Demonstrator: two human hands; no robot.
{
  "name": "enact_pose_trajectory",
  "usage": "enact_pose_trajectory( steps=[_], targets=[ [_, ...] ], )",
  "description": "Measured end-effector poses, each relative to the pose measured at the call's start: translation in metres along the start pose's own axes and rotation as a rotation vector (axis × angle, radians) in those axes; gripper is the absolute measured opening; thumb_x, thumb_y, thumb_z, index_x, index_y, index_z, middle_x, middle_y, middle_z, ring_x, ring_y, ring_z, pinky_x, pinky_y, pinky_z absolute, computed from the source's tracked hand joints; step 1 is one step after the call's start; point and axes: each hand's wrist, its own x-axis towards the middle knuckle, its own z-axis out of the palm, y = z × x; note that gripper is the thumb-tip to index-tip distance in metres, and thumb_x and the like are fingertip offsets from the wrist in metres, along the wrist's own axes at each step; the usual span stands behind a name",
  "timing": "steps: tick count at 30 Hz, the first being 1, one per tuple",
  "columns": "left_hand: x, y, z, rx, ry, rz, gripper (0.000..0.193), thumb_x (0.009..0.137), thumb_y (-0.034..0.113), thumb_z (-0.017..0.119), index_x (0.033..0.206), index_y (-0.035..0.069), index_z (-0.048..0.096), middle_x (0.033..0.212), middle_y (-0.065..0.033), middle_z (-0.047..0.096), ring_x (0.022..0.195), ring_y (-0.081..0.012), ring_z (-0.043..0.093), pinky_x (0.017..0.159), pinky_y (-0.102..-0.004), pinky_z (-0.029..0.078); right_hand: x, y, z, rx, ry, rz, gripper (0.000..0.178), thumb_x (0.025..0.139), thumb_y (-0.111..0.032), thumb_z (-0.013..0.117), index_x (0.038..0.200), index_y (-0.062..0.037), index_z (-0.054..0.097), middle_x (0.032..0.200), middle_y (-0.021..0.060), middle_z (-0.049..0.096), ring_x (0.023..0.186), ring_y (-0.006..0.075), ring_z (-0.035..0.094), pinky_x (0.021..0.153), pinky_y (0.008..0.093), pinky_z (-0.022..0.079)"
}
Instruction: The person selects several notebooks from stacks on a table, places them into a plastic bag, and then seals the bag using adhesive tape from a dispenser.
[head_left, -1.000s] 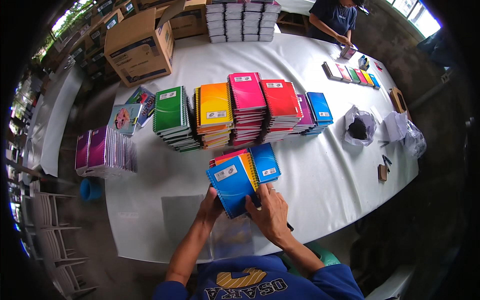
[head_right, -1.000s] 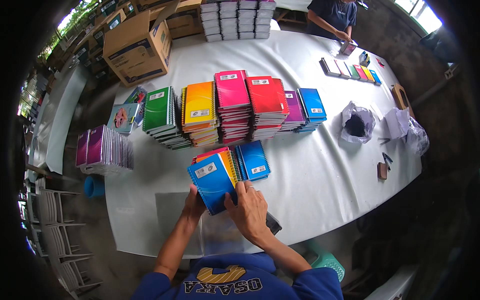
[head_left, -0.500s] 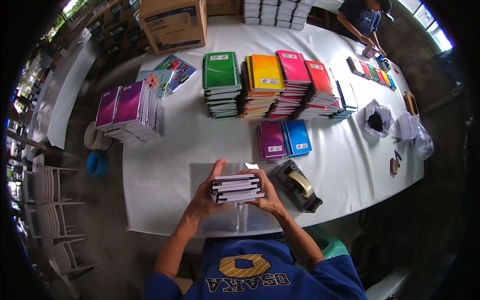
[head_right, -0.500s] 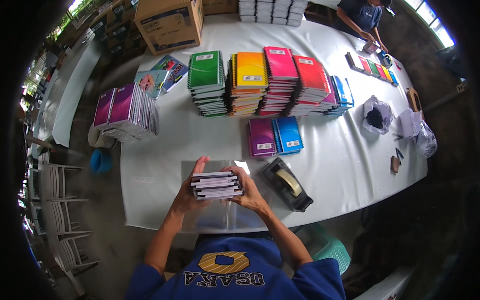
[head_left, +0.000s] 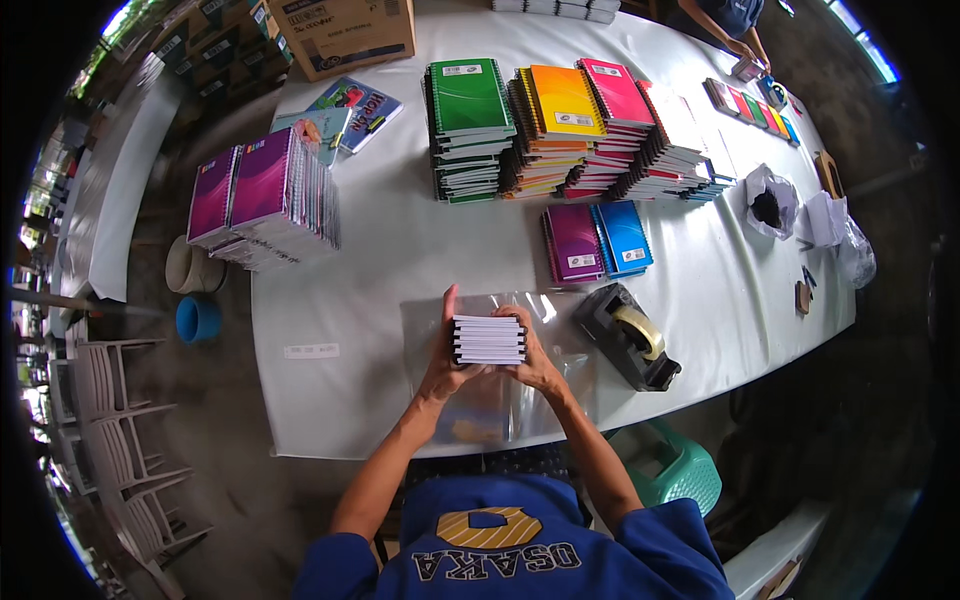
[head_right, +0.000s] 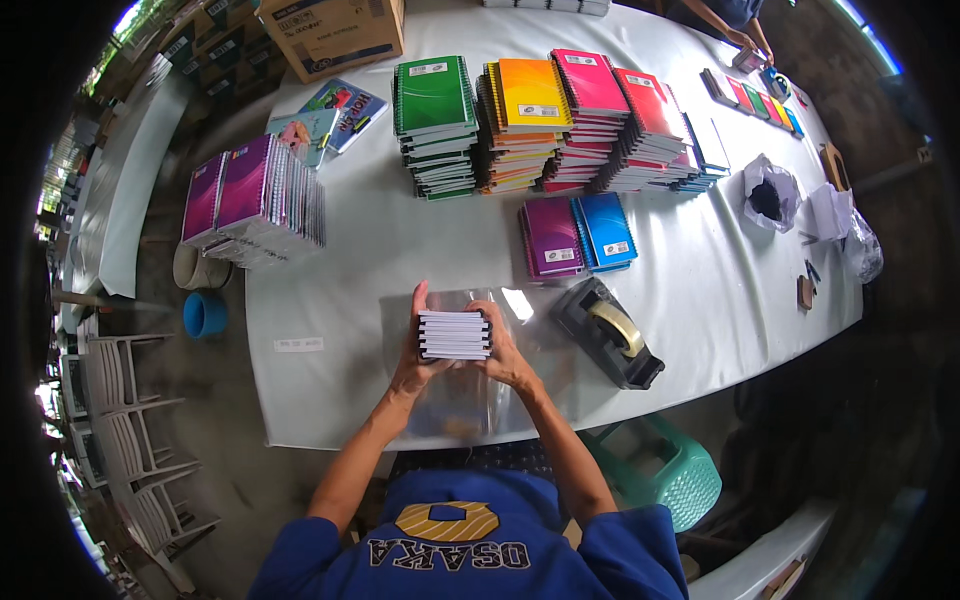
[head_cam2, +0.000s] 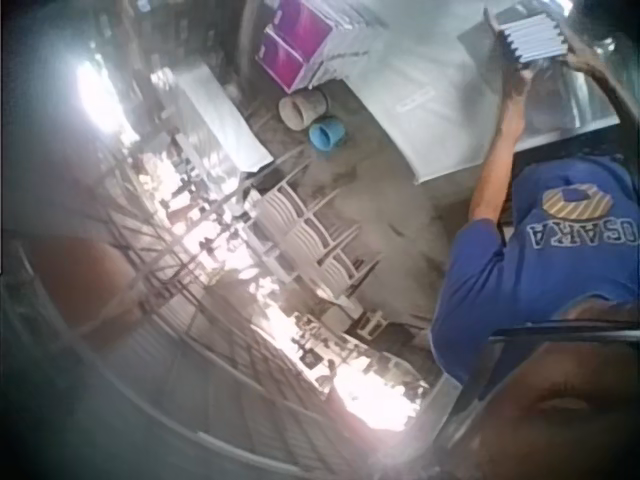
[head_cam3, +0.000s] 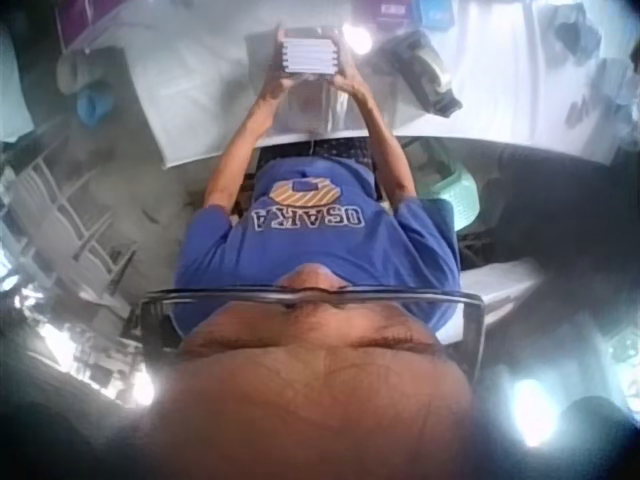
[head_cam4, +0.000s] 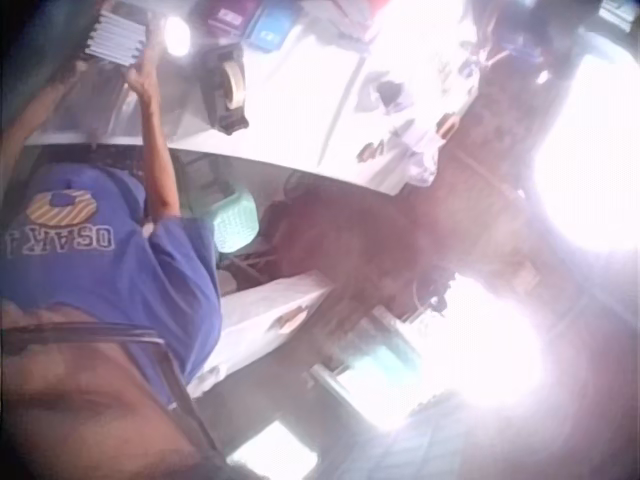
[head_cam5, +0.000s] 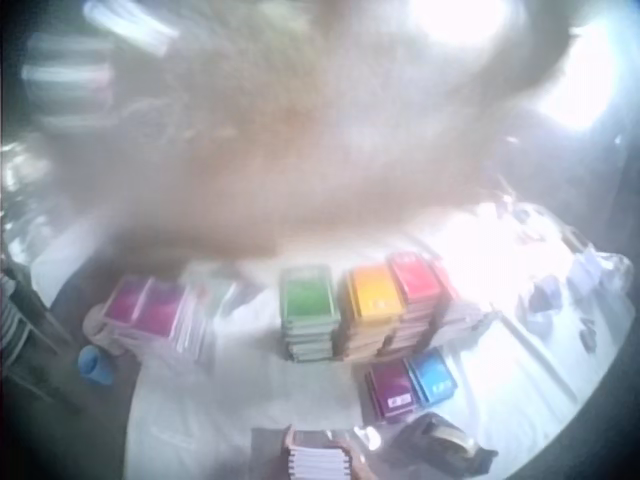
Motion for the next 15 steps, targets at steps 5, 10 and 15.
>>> enact_pose_trajectory(
  steps=[5, 10, 15],
  targets=[
    [0.003, -0.010, -0.025, 0.192, -0.107, 0.139, 0.114, 0.070, 0.025, 0.084, 0.152, 0.004, 0.008, 0.151, -0.0175, 0.031, 0.144, -0.0248, 0.021, 0.116, -0.0403, 0.019, 0.004, 0.002, 0.001, -0.166, -0.053, -0.029, 0.083, 0.058, -0.018, 0.088, 0.124, -0.0033, 0.039, 0.114, 0.0121, 0.046, 0.108, 0.0282, 0.049, 0.095, 0.0376, 0.041],
    [0.023, 0.011, -0.068, -0.143, -0.326, 0.003, 0.105, 0.069, 0.027, 0.085, 0.150, 0.004, 0.023, 0.154, -0.0129, 0.030, 0.145, -0.0232, 0.018, 0.117, -0.0394, 0.018, 0.004, 0.004, -0.002, -0.177, -0.050, -0.051, 0.079, 0.058, -0.018, 0.088, 0.120, -0.0027, 0.043, 0.113, 0.0118, 0.047, 0.107, 0.0277, 0.050, 0.094, 0.0372, 0.041],
    [0.037, 0.012, -0.065, -0.021, -0.225, -0.098, 0.076, 0.080, 0.026, 0.076, 0.145, 0.008, 0.040, 0.153, -0.0100, 0.032, 0.144, -0.0253, 0.024, 0.116, -0.0375, 0.017, 0.005, -0.004, 0.001, -0.102, -0.052, -0.008, 0.076, 0.057, -0.017, 0.088, 0.118, -0.0020, 0.045, 0.115, 0.0115, 0.047, 0.108, 0.0270, 0.050, 0.095, 0.0368, 0.041]
  ],
)
